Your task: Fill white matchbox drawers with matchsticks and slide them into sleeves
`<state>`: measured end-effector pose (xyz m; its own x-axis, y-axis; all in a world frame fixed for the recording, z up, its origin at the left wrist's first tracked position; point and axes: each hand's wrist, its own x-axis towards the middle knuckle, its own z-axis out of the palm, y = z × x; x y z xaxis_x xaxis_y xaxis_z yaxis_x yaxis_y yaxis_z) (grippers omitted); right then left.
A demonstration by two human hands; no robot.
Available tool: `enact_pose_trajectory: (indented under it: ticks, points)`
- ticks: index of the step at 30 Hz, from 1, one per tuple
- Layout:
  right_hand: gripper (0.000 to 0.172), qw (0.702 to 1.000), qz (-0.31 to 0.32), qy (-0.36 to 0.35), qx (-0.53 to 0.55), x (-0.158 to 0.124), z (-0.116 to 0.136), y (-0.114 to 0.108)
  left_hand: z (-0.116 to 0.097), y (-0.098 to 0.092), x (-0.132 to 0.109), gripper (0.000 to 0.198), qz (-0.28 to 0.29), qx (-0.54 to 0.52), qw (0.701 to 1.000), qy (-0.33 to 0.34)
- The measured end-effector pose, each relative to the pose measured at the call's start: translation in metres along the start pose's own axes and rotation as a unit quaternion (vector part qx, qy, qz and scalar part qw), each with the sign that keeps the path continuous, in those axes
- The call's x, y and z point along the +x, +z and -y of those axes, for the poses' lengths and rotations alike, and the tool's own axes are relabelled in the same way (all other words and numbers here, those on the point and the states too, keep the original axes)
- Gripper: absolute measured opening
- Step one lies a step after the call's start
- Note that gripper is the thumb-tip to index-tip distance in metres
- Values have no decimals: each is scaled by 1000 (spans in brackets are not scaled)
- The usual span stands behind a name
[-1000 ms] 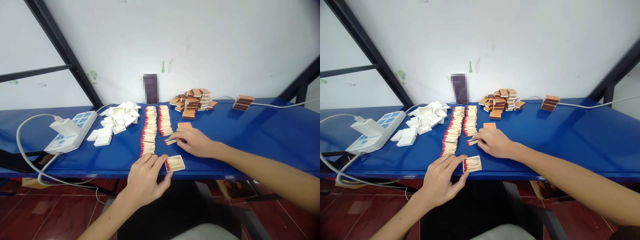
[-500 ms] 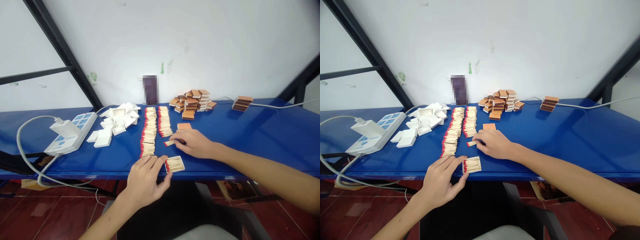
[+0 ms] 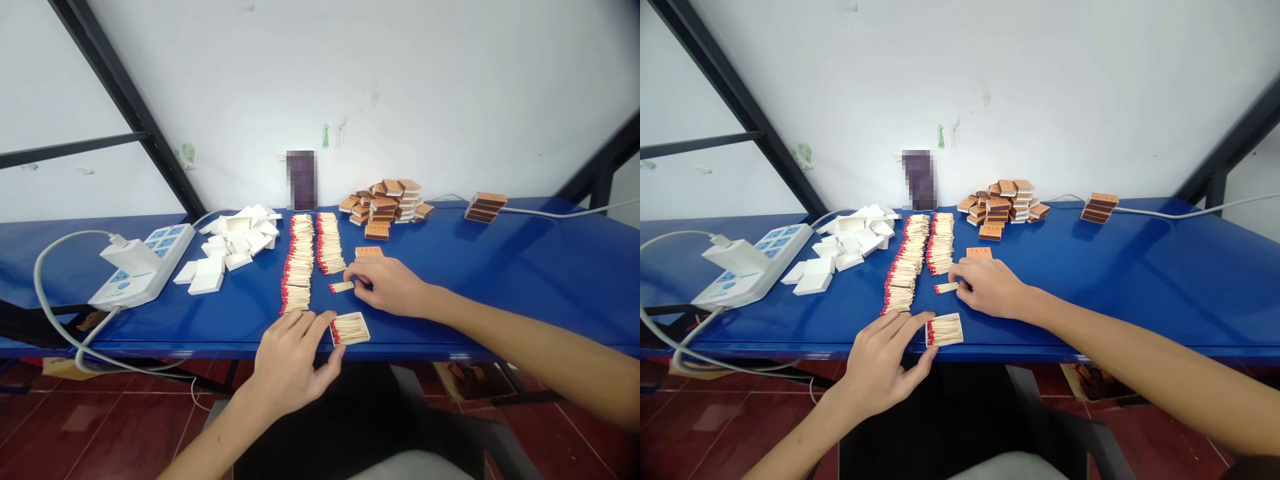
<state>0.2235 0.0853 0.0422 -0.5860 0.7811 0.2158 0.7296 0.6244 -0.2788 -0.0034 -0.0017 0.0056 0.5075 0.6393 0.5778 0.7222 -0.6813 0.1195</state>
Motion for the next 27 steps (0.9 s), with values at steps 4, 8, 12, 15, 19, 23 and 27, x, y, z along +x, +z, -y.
enact_pose_trajectory:
  ticks: [4,8,12,15,19,23,27]
  points:
    - [14,1000,-3,-8,-5,0,2,0,1,1,0,31,2,1,1000,-2]
    - [12,1000,-2,-8,1,-1,3,0,1,2,0,31,1,1,1000,-1]
    - [13,1000,-8,-15,5,-1,4,1,0,1,1,31,3,1,1000,0]
    - [13,999,-19,-30,15,-1,3,1,0,0,1,31,3,1,1000,0]
    - [12,997,-34,-60,39,-1,3,1,1,0,1,31,3,-1,1000,0]
    - [21,991,-26,-121,57,-2,3,0,1,1,1,31,5,-2,1000,-2]
    - [29,989,-10,-146,32,-3,2,0,0,1,0,31,2,-1,1000,-3]
